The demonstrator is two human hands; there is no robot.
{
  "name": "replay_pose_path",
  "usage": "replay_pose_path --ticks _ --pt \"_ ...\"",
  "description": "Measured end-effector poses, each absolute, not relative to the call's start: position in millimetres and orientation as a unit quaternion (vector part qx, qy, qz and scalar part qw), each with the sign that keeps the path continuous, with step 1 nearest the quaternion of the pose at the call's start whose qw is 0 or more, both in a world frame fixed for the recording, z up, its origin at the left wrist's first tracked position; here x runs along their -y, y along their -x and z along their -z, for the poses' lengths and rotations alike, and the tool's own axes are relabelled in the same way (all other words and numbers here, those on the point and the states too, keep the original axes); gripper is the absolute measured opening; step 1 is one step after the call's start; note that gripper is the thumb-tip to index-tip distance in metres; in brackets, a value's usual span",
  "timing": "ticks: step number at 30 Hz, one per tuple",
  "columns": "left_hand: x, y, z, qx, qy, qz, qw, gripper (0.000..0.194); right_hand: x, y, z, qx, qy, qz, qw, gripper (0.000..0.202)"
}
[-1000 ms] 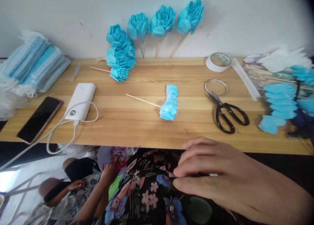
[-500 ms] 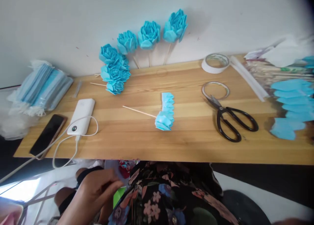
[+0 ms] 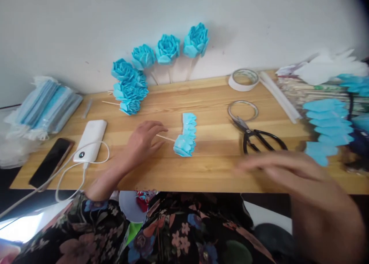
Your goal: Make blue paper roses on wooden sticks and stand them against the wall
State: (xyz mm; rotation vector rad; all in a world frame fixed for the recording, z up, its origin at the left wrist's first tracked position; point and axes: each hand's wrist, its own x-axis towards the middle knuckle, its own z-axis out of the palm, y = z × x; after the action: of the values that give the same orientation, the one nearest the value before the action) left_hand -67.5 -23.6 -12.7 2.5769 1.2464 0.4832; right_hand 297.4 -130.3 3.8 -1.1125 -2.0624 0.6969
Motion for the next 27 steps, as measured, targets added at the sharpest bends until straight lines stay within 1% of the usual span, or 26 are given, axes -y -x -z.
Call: replay_pose_path --ticks 3,5,7,10,14,16,19,22,24,27 --pt "8 69 26 -0.414 -0.892 -0.135 0.12 0.021 91 -276 18 0.817 0.503 -0.143 0.242 0.03" --pt "1 71 31 -0.404 -0.896 -0.124 0.134 0.017 81 -267 35 0.842 0.508 -0.052 0.175 0.039" --pt "-5 73 33 -0.394 -0.898 -0.115 0.157 0.014 80 -268 50 0.854 0.505 -0.018 0.125 0.046" --pt "-13 74 34 -0.38 -0.898 -0.115 0.189 0.016 80 -281 60 0.846 0.524 -0.005 0.101 0.051" --pt "-19 72 33 -0.36 -0.897 -0.134 0.219 0.019 68 -294 51 0.819 0.562 -0.009 0.113 0.046" --pt "-19 71 33 -0.36 -0.892 -0.136 0.238 0.018 59 -288 39 0.816 0.56 -0.032 0.141 0.041" --pt "-17 71 36 -0.362 -0.881 -0.162 0.257 0.017 40 -262 18 0.817 0.525 -0.114 0.211 0.037" --pt "-15 73 39 -0.365 -0.873 -0.191 0.26 0.014 12 -229 6 0.81 0.481 -0.224 0.25 0.037" --pt "-14 74 40 -0.376 -0.867 -0.202 0.256 0.012 -7 -213 8 0.789 0.49 -0.258 0.268 0.037" --pt "-13 74 40 -0.377 -0.868 -0.201 0.254 0.014 -26 -201 24 0.753 0.525 -0.267 0.294 0.038"
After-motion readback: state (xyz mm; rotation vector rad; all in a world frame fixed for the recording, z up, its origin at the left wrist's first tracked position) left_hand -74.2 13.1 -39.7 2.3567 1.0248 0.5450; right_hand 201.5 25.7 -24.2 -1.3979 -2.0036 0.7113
